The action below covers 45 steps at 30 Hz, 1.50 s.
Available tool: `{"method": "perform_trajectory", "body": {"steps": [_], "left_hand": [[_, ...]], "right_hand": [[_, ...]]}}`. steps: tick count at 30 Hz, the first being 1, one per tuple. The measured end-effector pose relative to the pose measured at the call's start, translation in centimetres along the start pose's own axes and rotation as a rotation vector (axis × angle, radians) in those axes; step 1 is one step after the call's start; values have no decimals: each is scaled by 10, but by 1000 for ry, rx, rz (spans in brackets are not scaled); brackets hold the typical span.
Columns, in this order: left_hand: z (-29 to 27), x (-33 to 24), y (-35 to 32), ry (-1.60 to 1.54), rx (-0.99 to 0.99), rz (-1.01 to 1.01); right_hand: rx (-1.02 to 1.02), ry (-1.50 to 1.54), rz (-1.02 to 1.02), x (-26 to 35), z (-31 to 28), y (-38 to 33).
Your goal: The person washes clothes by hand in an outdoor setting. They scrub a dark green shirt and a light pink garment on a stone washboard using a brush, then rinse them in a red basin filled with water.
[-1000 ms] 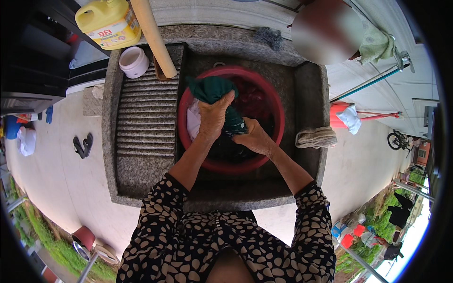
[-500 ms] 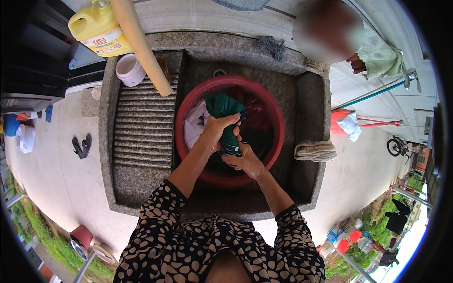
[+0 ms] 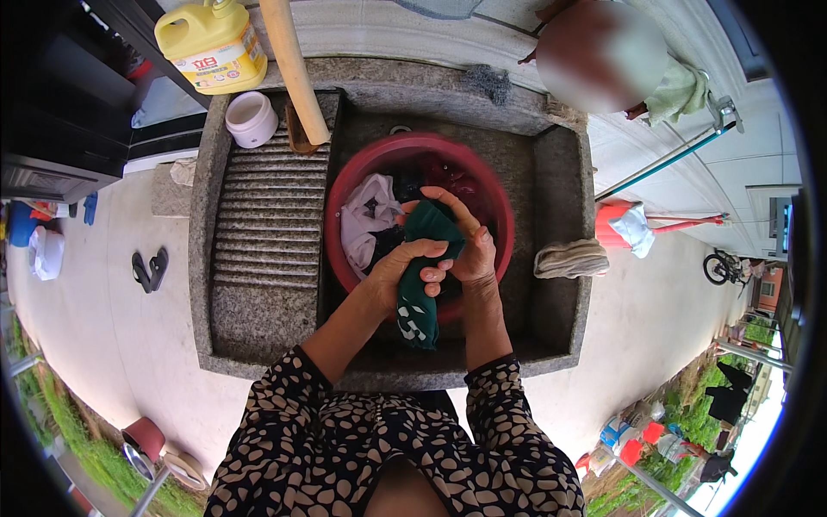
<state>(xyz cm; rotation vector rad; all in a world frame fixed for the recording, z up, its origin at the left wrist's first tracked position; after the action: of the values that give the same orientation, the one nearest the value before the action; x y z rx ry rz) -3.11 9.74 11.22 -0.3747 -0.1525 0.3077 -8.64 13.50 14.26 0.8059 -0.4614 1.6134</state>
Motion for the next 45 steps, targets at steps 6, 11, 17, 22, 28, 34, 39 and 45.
{"method": "perform_trajectory", "body": {"steps": [6,11,17,22,28,34,39,45], "left_hand": [[30,4,-14,-41,142,41],[23,4,-29,377,-156,27],[23,10,-40,525,-303,-6],[21,9,-39,526,-264,46],[27,-5,-31,859,-447,226],[-2,-20,-11,993,-635,437],[-32,-27,0,1188,-901,426],[-56,-32,9,1226,-965,345]], "right_hand": [[-179,-338,-135,23,-4,-11],[-228,-438,-113,29,-5,-15],[-134,-467,-48,32,1,-12],[-19,-337,-13,36,34,6],[3,-659,134,29,13,19],[-17,-838,187,12,-17,30],[-21,-1089,172,-5,-46,27],[-145,-1096,102,-17,-60,16]]}}
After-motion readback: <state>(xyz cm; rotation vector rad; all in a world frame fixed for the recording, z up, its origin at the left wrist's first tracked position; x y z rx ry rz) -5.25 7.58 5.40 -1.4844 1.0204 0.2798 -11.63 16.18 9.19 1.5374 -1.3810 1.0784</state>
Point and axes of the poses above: each hand's wrist, its own y-axis towards the middle knuckle, its own z-axis out of the palm, x = y × z, the point moved 9 cm from there along y, towards the middle knuckle, and after that the axes turned 12 degrees about -z, right-handed, at the moved point
